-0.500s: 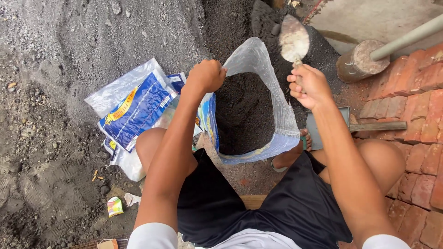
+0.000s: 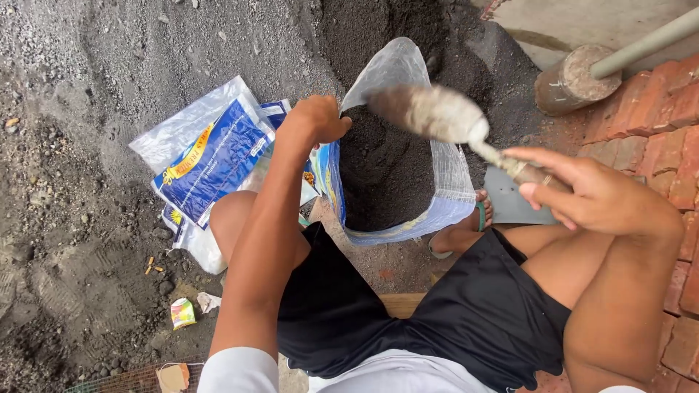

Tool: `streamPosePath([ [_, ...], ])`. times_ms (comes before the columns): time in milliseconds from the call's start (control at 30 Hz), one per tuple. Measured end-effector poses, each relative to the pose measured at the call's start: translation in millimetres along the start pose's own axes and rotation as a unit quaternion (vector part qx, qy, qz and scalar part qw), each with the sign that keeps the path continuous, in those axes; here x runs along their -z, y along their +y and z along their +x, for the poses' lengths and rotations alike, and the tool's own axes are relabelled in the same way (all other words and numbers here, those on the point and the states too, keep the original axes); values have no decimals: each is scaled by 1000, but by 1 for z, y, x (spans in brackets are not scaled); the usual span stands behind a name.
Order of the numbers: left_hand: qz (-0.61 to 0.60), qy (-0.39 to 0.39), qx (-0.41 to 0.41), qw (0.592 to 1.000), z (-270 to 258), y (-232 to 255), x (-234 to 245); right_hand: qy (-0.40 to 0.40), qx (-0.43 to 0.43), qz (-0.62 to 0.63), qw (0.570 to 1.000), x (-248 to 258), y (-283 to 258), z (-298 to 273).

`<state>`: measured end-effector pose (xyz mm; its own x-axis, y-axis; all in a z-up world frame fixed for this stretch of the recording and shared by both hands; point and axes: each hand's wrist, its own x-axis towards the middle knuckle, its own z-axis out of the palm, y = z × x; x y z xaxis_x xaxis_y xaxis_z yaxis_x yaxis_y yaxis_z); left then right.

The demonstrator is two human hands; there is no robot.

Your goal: Scooping dark granular material from a pile into a plastic bag using a hand trowel.

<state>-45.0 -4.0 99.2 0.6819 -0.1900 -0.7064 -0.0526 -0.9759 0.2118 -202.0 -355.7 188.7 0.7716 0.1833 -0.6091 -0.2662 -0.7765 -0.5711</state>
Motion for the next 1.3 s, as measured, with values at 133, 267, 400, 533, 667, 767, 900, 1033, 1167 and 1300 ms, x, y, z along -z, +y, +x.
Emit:
streamPosePath([
  [133,-27,12,-11,999,-1,4,-3,-76,-48,-252,964,-19,-25,15],
  [267,-18,52,-13,998,19,2,-11,-122,10,-343,931,-47,-31,35],
  [400,-18,131,-38,991,108,-33,-46,-124,38,-323,937,-87,-24,67],
  [533,-15,140,-48,989,105,-33,-49,-119,35,-351,928,-111,7,104],
  [667,-29,134,-54,989,102,-37,-45,-93,9,-376,922,-99,0,119],
  [767,-39,130,-54,989,89,-29,-45,-89,-10,-373,924,-92,1,128],
  [900,-59,114,-65,990,60,-21,-32,-39,-31,-381,923,-68,-11,128],
  [1033,-65,120,-66,988,68,-22,-36,13,-27,-395,918,-61,4,144],
  [1167,-50,148,-61,986,64,-24,-39,118,16,-362,924,-65,-9,128],
  [1300,-35,174,-65,982,44,-13,-26,159,82,-408,895,-71,2,122],
])
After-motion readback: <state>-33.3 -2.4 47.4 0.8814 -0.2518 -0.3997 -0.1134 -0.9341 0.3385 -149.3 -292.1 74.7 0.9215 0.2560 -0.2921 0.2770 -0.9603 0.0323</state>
